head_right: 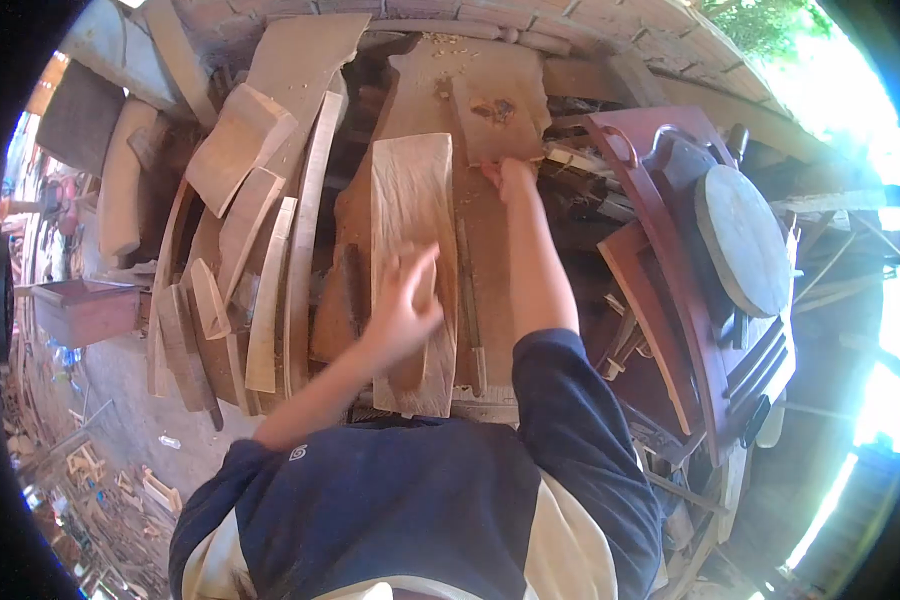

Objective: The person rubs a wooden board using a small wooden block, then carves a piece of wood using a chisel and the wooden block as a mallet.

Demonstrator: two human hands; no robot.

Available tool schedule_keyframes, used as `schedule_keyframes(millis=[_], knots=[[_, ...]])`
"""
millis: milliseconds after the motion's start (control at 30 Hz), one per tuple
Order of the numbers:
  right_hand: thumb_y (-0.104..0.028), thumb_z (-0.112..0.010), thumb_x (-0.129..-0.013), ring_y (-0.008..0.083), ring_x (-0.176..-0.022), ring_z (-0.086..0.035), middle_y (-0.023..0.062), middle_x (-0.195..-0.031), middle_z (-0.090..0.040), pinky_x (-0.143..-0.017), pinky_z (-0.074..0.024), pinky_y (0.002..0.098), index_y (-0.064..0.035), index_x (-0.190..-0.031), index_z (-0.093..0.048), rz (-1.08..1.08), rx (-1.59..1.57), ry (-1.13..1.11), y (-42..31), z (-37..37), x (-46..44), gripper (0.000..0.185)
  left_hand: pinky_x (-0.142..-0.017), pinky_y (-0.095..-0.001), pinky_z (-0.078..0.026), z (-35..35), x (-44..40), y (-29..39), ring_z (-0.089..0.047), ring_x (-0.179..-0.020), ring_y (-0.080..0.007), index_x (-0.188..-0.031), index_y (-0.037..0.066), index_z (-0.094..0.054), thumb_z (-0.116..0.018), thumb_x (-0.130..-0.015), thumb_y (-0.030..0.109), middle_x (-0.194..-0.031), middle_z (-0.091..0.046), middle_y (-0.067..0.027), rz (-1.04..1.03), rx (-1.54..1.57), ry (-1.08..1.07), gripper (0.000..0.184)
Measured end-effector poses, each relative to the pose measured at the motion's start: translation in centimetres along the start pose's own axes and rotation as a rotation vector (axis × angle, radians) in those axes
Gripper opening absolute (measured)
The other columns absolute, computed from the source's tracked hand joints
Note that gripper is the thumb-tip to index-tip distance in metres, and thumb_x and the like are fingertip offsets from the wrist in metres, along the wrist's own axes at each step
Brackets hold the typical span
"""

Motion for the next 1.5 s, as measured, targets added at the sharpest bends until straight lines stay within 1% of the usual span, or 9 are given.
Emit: schedule_keyframes(millis=[200, 400, 533, 633, 733, 800, 867, 1100, 1500], knots=[[-0.003, -0.045, -0.095, 0.0322, -0.091, -0.067, 0.0229, -0.109, -0.06, -0.082, -0.0599, 0.0422, 0.0081, -0.121, -0.047, 0.038, 0.053, -0.114, -2.1, -1.5, 3.1, 0.028, -0.108, -0.046, -0.037, 0.0, 6.8, 1.6, -0.037, -0.133, -0.0432, -0.14, 0.008, -0.045, -0.063, -0.076, 0.0, -0.136, -0.041, -0.025, 0.008, -0.027, -0.051, 0.067], [-0.005, -0.055, -0.088, 0.0364, -0.113, -0.059, 0.022, -0.128, -0.056, -0.095, -0.0494, 0.0417, 0.0006, -0.131, -0.048, 0.668, 0.697, -0.381, 1.9, 0.0, 21.7, 0.044, -0.101, -0.0479, -0.041, -0.5, -6.1, -2.1, -0.044, -0.121, -0.0476, -0.148, 0.002, -0.022, -0.064, -0.083, 0.005, -0.132, -0.039, -0.0324, -0.046, -0.007, 0.126, 0.077], [-0.013, -0.067, -0.075, 0.047, -0.143, -0.021, 0.0341, -0.151, -0.023, -0.113, -0.0289, 0.0504, -0.008, -0.152, -0.018, 0.999, 1.138, -0.3, 2.5, -5.4, 24.7, 0.092, -0.102, -0.0445, -0.042, -2.2, -20.9, -7.4, -0.05, -0.119, -0.0414, -0.142, 0.001, -0.032, -0.072, -0.082, 0.024, -0.13, -0.046, -0.0279, -0.074, 0.007, 0.245, 0.075], [-0.013, -0.07, -0.072, 0.0501, -0.138, -0.029, 0.0348, -0.151, -0.021, -0.11, -0.0357, 0.0515, -0.0114, -0.153, -0.009, 0.908, 1.106, -0.331, 0.3, -7.8, 22.5, 0.101, -0.099, -0.0461, -0.045, -2.0, -24.6, -8.8, -0.053, -0.115, -0.037, -0.139, 0.003, -0.037, -0.073, -0.081, 0.028, -0.124, -0.052, -0.0256, 0.028, 0.109, 0.195, 0.073], [-0.009, -0.07, -0.072, 0.0536, -0.133, -0.035, 0.0348, -0.15, -0.021, -0.104, -0.0427, 0.0522, -0.0109, -0.152, -0.011, 0.824, 1.184, -0.334, 0.7, -7.9, 24.2, 0.1, -0.099, -0.0462, -0.045, -0.8, -22.8, -7.5, -0.054, -0.113, -0.0345, -0.139, 0.005, -0.038, -0.073, -0.082, 0.026, -0.121, -0.055, -0.0242, 0.149, 0.281, 0.114, 0.07], [-0.004, -0.071, -0.07, 0.0583, -0.127, -0.039, 0.0371, -0.148, -0.02, -0.099, -0.0465, 0.0532, -0.0105, -0.152, -0.012, 0.718, 1.037, -0.367, 3.6, -5.5, 27.4, 0.102, -0.092, -0.0423, -0.049, -1.8, -17.4, -7.5, -0.058, -0.109, -0.0292, -0.138, 0.004, -0.039, -0.074, -0.083, 0.023, -0.122, -0.057, -0.0214, 0.588, 1.21, 0.036, 0.068], [0.001, -0.07, -0.069, 0.0602, -0.127, -0.036, 0.0396, -0.146, -0.02, -0.1, -0.0449, 0.0552, -0.0103, -0.152, -0.016, 0.991, 1.004, -0.34, 8.2, -1.8, 33.7, 0.1, -0.104, -0.0437, -0.041, -1.2, -8.0, -5.0, -0.051, -0.122, -0.0315, -0.14, 0.005, -0.038, -0.075, -0.081, 0.017, -0.13, -0.053, -0.0203, -0.032, 0.093, 0.112, 0.07], [0.002, -0.075, -0.061, 0.0572, -0.136, -0.028, 0.0378, -0.147, -0.025, -0.11, -0.0324, 0.0572, -0.0068, -0.147, -0.032, 0.828, 0.961, -0.482, 15.0, 6.0, 44.4, 0.096, -0.112, -0.0411, -0.032, -0.7, 10.3, -0.9, -0.041, -0.133, -0.0306, -0.144, 0.005, -0.035, -0.072, -0.081, 0.013, -0.14, -0.044, -0.0189, 0.107, 0.082, 0.226, 0.073], [-0.015, -0.073, -0.07, 0.0409, -0.135, -0.04, 0.0263, -0.151, -0.028, -0.106, -0.0431, 0.0446, -0.021, -0.156, -0.007, 0.783, 1.218, -0.366, 0.9, -14.2, 16.7, 0.109, -0.089, -0.0373, -0.051, 3.0, -29.7, -15.3, -0.062, -0.104, -0.0265, -0.146, 0.004, -0.032, -0.084, -0.073, 0.036, -0.122, -0.06, -0.0231, 0.012, 0.03, 0.299, 0.095]])
Point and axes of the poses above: each hand's wrist, its own x-axis away from the middle knuckle, its own z-axis out of the back of the hand, y = z × x, the point moved 3 cm from there along -x, towards the middle knuckle
